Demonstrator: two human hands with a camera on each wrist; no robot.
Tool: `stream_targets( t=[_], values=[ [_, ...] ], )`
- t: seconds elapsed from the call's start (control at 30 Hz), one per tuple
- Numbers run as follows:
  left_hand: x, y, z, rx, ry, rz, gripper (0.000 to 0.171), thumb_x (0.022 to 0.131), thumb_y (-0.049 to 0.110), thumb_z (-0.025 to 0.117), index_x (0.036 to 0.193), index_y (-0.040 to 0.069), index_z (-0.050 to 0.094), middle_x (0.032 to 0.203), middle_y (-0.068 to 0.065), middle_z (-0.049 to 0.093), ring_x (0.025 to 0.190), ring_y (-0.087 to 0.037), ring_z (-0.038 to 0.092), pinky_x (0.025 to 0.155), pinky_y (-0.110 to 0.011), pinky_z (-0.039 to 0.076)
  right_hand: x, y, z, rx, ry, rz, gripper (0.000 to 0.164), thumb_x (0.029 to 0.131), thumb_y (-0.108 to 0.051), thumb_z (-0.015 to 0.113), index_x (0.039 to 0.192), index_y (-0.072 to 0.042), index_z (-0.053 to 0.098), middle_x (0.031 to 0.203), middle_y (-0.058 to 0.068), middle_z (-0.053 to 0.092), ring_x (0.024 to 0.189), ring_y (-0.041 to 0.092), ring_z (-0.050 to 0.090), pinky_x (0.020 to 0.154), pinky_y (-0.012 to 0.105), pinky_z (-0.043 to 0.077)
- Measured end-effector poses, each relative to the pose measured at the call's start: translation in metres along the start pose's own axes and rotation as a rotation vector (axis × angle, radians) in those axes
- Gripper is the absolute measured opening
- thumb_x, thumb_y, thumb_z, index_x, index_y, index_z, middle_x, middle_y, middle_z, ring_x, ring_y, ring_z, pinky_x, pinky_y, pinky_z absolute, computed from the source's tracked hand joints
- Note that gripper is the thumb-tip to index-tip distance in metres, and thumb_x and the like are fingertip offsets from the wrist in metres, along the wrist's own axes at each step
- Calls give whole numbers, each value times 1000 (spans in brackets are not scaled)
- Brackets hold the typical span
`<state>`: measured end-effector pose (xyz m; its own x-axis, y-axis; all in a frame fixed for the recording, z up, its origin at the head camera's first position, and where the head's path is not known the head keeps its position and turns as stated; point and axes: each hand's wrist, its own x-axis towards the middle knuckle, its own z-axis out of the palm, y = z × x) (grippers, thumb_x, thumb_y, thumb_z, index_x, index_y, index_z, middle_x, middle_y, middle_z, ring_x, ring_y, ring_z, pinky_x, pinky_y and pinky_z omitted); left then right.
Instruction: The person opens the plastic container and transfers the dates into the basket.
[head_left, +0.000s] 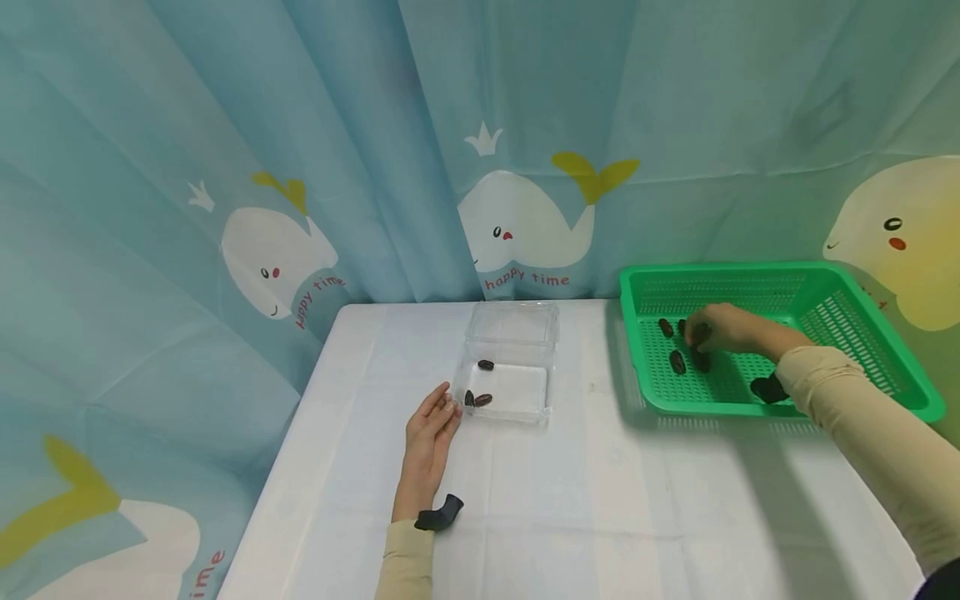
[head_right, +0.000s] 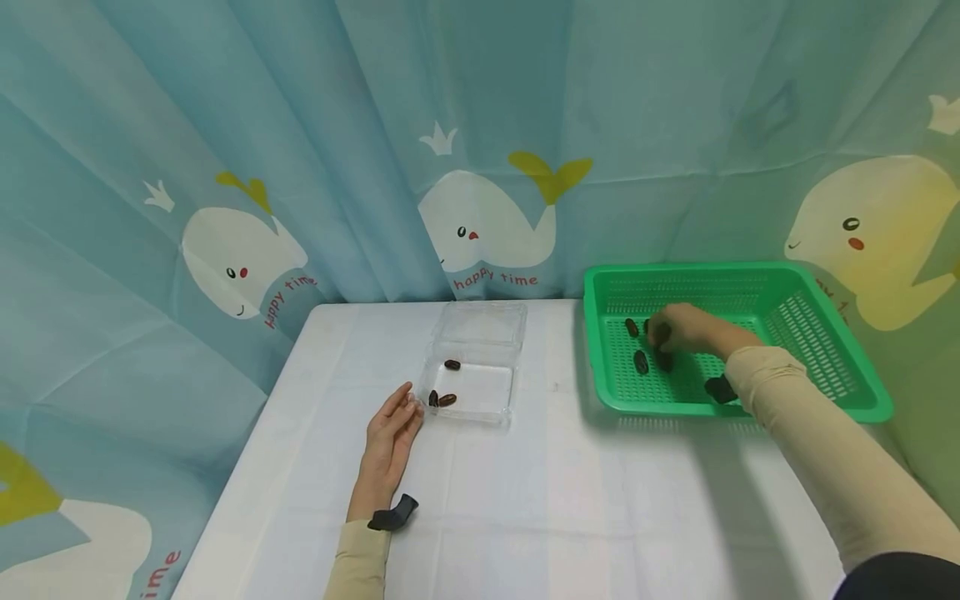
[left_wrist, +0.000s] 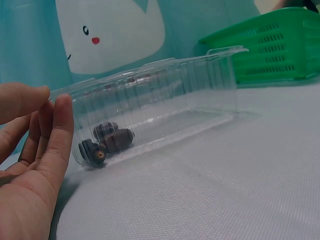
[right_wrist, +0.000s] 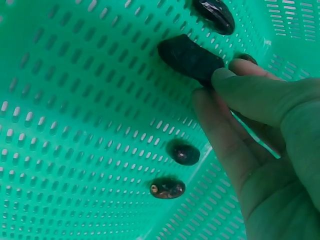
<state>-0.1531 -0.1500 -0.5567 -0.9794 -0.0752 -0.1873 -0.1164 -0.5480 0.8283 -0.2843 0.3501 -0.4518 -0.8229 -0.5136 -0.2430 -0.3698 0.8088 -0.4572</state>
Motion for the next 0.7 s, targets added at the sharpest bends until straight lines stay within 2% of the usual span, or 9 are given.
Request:
stream_targets(
  t=[0.23, 0.47, 0.7],
  values=[
    [-1, -1, 0, 3, 6, -1, 54, 103, -7, 56, 155, -3, 42, 114, 2, 57, 108, -8, 61, 102, -20, 57, -6, -7, -11, 9, 52, -23, 12, 89, 8, 72, 97, 0, 74, 102, 13, 74, 98, 34, 71, 79, 44, 63],
    [-1, 0, -1, 18, 2, 4, 54, 103, -5, 57, 155, -3, 41, 115, 3, 56, 109, -8, 61, 102, -20, 57, -7, -20, -20, 46, 58, 17, 13, 94, 4, 70, 106, 1, 73, 112, 20, 74, 107, 41, 70, 77, 44, 64],
    [-2, 1, 2, 4, -5, 2, 53, 104, -6, 55, 155, -2, 42, 115, 3, 57, 109, -8, 61, 103, -20, 57, -8, -43, -32, 20, 126, -6, 13, 97, -4, 71, 110, -5, 74, 112, 16, 75, 100, 29, 71, 82, 48, 62]
  ],
)
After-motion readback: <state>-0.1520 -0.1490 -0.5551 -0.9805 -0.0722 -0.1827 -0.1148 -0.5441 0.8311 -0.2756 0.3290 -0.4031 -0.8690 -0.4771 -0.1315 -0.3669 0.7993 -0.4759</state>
